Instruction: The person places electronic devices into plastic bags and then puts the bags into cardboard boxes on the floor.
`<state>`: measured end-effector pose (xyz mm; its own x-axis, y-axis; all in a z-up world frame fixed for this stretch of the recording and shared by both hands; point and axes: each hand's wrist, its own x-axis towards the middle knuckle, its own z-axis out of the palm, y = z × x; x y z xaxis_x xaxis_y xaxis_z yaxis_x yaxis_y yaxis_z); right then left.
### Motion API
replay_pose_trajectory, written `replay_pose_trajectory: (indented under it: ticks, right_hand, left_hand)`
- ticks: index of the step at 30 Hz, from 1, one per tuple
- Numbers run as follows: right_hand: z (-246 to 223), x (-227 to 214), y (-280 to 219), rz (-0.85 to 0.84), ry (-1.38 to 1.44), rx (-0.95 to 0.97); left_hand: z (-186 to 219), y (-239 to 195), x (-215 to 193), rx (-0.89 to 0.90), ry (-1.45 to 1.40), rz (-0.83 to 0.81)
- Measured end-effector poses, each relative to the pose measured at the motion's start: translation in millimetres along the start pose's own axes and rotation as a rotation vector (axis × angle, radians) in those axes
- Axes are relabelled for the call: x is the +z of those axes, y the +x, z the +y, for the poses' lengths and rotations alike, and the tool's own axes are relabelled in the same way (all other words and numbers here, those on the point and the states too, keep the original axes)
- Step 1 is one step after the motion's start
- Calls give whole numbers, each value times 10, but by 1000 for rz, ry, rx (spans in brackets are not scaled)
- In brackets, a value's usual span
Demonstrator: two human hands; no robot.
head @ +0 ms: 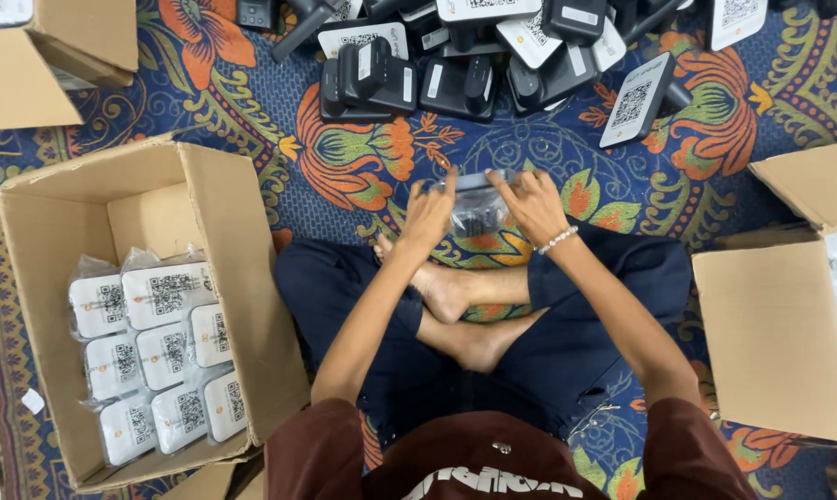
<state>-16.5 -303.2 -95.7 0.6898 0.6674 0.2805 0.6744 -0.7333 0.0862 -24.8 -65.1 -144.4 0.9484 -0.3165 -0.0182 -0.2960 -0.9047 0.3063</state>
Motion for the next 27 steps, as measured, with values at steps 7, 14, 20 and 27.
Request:
replay_pose_trajectory:
  ticks: [7,14,20,27]
  right_hand:
    - [-456,-96,-18,154,127,342]
    - [-300,273,139,-93,532,449]
    - [-292,414,441,-284,807,227]
    - [-324,498,336,-106,898,275]
  left_hand:
    - [-54,-370,289,40,-598,-95]
    - [251,-770,785,293,-1198,-126]
    - [170,-582,350,-126,-783,255]
    - [-180,-79,44,142,-519,94]
